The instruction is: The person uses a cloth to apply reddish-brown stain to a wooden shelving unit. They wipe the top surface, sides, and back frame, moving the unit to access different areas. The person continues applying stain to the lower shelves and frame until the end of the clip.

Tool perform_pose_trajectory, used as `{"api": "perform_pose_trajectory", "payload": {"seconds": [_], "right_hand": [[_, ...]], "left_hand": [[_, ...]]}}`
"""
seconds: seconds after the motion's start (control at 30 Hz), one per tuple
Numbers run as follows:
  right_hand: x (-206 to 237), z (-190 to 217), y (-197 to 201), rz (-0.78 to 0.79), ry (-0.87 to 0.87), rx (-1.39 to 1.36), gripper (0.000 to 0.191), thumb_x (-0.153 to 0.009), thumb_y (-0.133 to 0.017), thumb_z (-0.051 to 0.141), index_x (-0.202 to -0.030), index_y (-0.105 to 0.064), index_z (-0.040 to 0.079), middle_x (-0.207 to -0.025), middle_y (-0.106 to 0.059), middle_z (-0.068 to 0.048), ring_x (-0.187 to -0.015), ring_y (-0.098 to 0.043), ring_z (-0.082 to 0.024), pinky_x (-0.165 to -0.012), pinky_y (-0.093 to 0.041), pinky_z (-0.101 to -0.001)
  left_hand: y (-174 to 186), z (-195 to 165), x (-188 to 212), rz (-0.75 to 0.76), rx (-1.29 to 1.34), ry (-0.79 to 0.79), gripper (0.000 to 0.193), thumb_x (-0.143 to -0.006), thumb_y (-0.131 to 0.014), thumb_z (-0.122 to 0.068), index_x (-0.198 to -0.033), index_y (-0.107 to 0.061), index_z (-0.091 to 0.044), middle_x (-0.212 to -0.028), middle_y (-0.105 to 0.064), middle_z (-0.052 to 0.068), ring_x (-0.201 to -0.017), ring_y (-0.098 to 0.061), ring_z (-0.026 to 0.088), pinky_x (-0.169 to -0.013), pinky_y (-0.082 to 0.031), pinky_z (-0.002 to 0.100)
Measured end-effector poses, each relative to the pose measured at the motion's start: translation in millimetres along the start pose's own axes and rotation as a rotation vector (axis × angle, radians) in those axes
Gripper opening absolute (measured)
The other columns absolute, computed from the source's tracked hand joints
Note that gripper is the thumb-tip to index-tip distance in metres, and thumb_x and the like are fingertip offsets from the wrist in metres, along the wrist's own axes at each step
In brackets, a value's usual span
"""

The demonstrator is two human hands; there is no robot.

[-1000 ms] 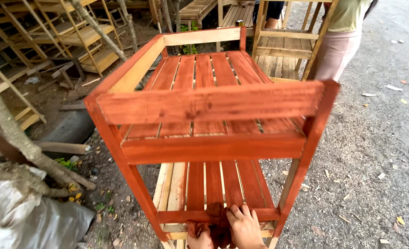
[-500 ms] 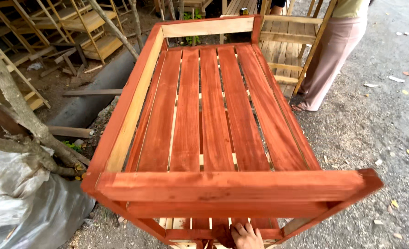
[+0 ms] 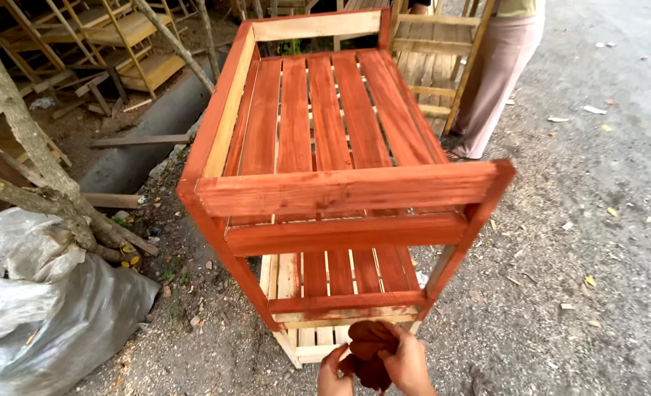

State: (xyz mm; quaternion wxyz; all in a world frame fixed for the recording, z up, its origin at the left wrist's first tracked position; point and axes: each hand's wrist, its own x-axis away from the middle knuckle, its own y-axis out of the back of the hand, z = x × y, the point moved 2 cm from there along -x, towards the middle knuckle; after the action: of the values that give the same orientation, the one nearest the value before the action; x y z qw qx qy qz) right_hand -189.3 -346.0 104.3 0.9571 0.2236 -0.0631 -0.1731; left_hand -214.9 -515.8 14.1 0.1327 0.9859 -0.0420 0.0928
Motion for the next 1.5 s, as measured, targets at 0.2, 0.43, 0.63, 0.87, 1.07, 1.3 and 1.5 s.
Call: {"api": "perform_pose_trajectory", "payload": {"seconds": [0.2, 0.43, 0.63, 0.87, 1.07, 1.3, 1.5], "right_hand": [[2.6, 36.7, 21.4, 0.184, -0.127, -0.741, 0.085, -0.067, -0.058, -0.024, -0.146, -0.050, 0.007, -0.118, -0.075, -0.017, -0.105, -0.073, -0.024, -0.092, -0.056, -0.0339], [-2.5, 46.7, 32.3, 0.100, -0.273, -0.799, 0.073, -0.077, -0.063, -0.020, -0.146, -0.054, 0.003, -0.113, -0.076, -0.022, -0.098, -0.072, -0.026, -0.087, -0.057, -0.0368], [-28.8, 13.5, -7.6, 0.163, -0.157, -0.730, 0.056, -0.078, -0.077, -0.008, -0.132, -0.065, -0.002, -0.110, -0.078, -0.020, -0.097, -0.073, -0.024, -0.086, -0.060, -0.0360], [-49.1, -23.0, -67.2, 0.232, -0.345, -0.355, 0.040, -0.085, -0.078, 0.011, -0.124, -0.075, 0.006, -0.107, -0.077, -0.005, -0.089, -0.071, -0.017, -0.072, -0.055, -0.0324], [-49.7, -45.7, -85.9, 0.322, -0.463, -0.348, 0.034, -0.090, -0.069, 0.012, -0.123, -0.076, 0.010, -0.101, -0.078, -0.003, -0.085, -0.073, -0.014, -0.066, -0.052, -0.0274], [-58.8, -94.8, -94.7, 0.329, -0.499, -0.448, 0.033, -0.091, -0.067, 0.004, -0.123, -0.076, 0.007, -0.097, -0.076, -0.007, -0.077, -0.074, -0.018, -0.061, -0.049, -0.0282], [-63.7, -118.0, -81.4, 0.315, -0.502, -0.442, 0.037, -0.090, -0.061, -0.002, -0.122, -0.077, 0.007, -0.095, -0.075, -0.006, -0.078, -0.074, -0.017, -0.062, -0.050, -0.0280]], "left_hand": [[-21.7, -20.1, -4.1, 0.302, 1.013, 0.048, 0.071, -0.080, -0.070, -0.006, -0.146, -0.049, 0.011, -0.137, -0.065, 0.026, -0.130, -0.060, 0.032, -0.114, -0.041, 0.042], [-14.5, -18.6, -19.3, -0.011, 0.789, 0.052, 0.037, -0.094, -0.070, -0.016, -0.122, -0.062, 0.008, -0.114, -0.068, 0.020, -0.109, -0.061, 0.028, -0.098, -0.046, 0.040], [3.5, 3.8, -36.1, -0.261, 1.008, 0.124, 0.023, -0.097, -0.065, -0.019, -0.104, -0.066, 0.003, -0.099, -0.072, 0.019, -0.090, -0.067, 0.030, -0.079, -0.055, 0.043], [39.7, 18.8, -58.5, -0.530, 1.050, 0.319, 0.022, -0.098, -0.057, -0.020, -0.116, -0.054, -0.009, -0.108, -0.067, 0.015, -0.090, -0.070, 0.027, -0.073, -0.059, 0.045], [46.4, 27.3, -87.9, -0.670, 1.037, 0.213, 0.021, -0.100, -0.052, -0.005, -0.120, -0.046, -0.009, -0.107, -0.064, 0.012, -0.079, -0.065, 0.021, -0.053, -0.049, 0.039], [42.3, 22.1, -117.1, -0.749, 1.016, 0.048, 0.030, -0.095, -0.049, 0.011, -0.121, -0.049, -0.004, -0.097, -0.055, 0.006, -0.069, -0.053, 0.013, -0.055, -0.046, 0.031], [19.8, 14.8, -122.1, -0.876, 0.918, 0.069, 0.038, -0.098, -0.045, 0.008, -0.132, -0.057, -0.004, -0.122, -0.065, -0.005, -0.098, -0.063, 0.004, -0.082, -0.050, 0.020]]}}
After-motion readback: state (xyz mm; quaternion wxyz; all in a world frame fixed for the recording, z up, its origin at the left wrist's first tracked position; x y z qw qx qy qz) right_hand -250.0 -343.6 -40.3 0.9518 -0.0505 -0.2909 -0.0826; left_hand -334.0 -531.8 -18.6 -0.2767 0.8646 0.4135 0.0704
